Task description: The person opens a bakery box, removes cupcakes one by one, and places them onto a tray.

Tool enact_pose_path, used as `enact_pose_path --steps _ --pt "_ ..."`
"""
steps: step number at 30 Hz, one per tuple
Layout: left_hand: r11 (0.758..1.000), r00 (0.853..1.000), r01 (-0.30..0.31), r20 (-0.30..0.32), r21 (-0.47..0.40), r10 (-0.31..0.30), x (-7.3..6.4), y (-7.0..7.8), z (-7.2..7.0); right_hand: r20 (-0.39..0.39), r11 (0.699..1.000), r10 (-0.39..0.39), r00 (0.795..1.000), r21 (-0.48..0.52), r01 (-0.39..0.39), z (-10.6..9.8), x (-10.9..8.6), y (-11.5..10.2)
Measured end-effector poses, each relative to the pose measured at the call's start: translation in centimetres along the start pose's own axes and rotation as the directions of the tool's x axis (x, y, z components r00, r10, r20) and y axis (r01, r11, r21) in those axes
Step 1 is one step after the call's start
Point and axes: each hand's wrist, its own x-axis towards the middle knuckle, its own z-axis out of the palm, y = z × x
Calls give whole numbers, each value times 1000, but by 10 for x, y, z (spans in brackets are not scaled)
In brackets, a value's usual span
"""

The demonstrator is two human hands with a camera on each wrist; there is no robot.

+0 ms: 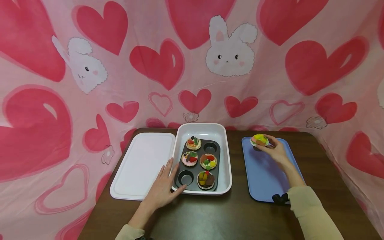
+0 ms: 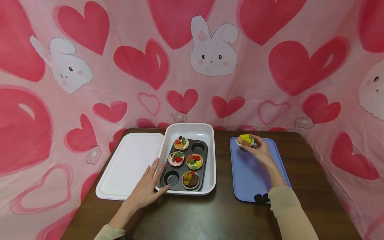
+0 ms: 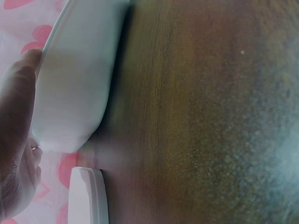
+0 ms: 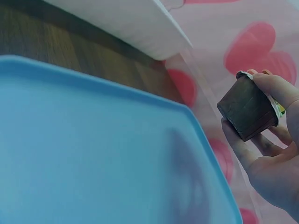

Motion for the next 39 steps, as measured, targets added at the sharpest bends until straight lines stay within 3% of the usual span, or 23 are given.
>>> enact_pose_path --steps 7,17,27,39 --pt "1000 1000 -1 -2 3 1 0 1 0 -23 998 4 1000 -56 -5 -15 4 10" --pt "1000 1000 8 4 2 -8 0 3 -2 -101 989 94 990 -105 -104 -31 11 27" --pt "1000 1000 -6 -10 17 6 -1 3 -2 -168 982 187 968 14 -188 -39 13 42" --pt "1000 1000 0 -4 -7 0 1 2 -4 -194 974 219 956 -21 -227 -39 19 45"
